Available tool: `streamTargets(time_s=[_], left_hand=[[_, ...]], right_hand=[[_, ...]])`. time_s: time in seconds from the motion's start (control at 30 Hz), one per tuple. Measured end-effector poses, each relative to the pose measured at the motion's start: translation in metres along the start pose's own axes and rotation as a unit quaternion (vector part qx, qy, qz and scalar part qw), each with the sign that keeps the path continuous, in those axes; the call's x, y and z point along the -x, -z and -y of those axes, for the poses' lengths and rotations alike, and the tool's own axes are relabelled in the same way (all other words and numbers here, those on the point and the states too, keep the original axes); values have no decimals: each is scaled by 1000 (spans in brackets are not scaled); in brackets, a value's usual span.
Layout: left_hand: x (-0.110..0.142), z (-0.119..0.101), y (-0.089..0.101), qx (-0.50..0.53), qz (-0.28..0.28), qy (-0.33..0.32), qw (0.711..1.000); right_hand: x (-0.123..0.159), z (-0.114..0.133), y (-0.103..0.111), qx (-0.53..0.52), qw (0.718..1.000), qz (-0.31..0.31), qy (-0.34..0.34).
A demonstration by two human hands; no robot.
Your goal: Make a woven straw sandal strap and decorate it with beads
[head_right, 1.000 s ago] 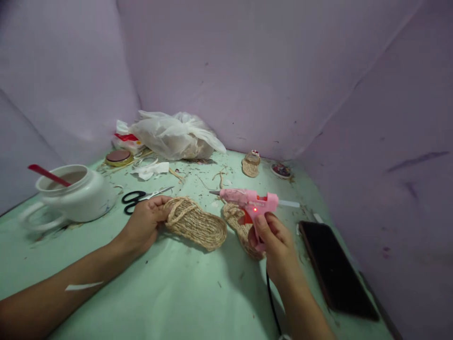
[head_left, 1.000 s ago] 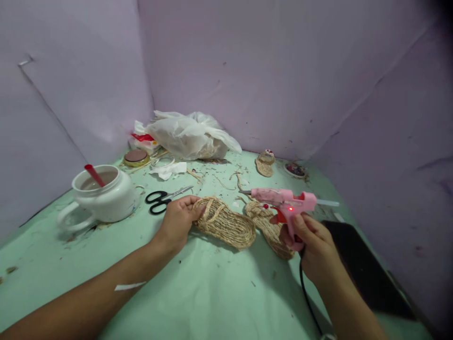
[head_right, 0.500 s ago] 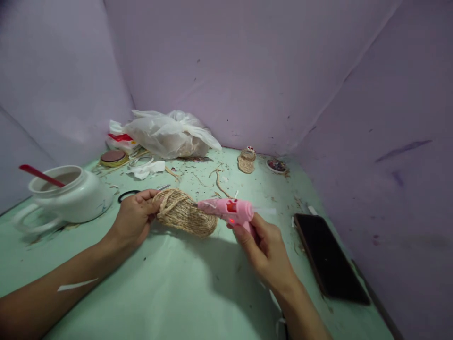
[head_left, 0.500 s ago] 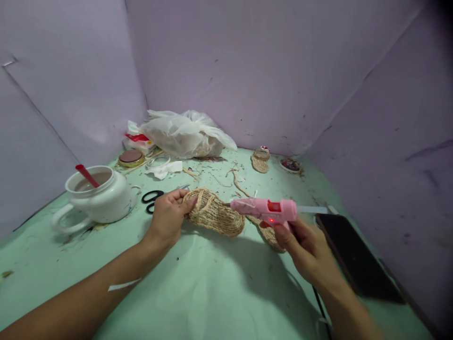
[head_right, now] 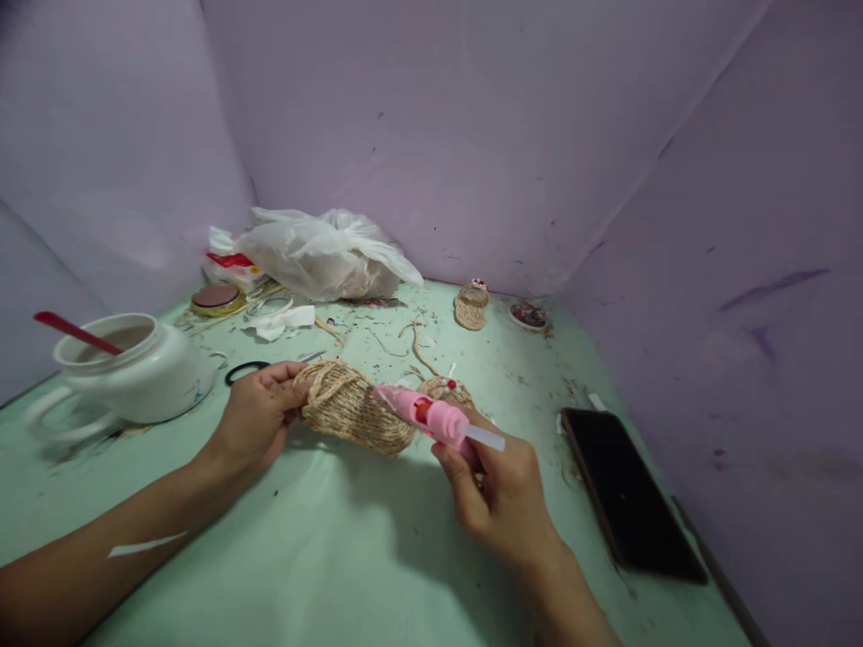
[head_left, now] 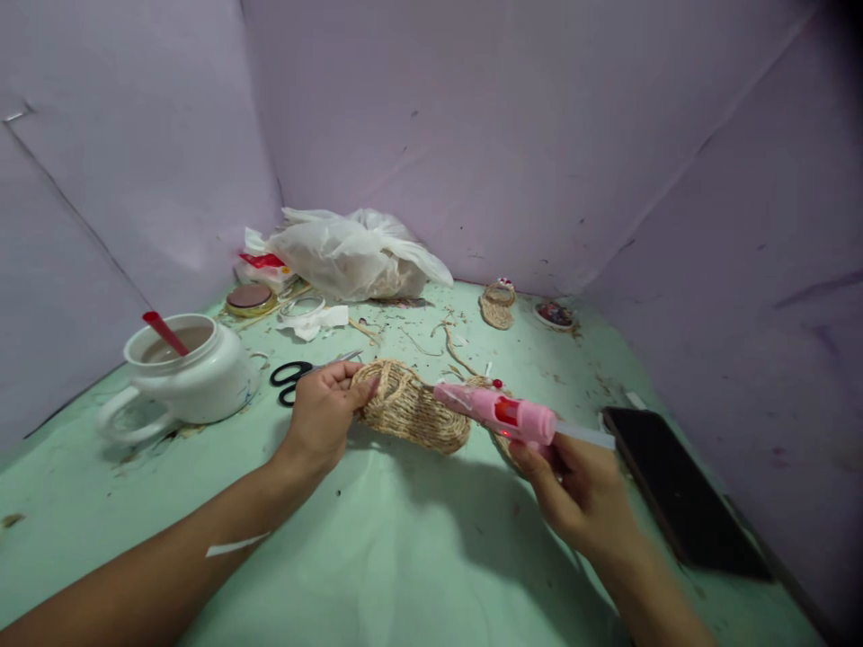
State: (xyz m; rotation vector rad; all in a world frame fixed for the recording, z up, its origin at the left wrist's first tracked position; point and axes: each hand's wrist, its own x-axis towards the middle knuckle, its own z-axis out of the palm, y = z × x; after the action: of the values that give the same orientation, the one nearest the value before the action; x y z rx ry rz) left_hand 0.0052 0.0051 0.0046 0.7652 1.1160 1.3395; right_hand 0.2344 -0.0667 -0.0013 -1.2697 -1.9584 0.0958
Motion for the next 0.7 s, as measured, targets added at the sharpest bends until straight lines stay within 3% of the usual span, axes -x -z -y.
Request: streamTargets(time_s=[0.7], left_hand=[[-1, 3, 2, 3, 11, 1, 1000]], right_hand=[[1, 0, -5, -18, 1000, 5, -12]])
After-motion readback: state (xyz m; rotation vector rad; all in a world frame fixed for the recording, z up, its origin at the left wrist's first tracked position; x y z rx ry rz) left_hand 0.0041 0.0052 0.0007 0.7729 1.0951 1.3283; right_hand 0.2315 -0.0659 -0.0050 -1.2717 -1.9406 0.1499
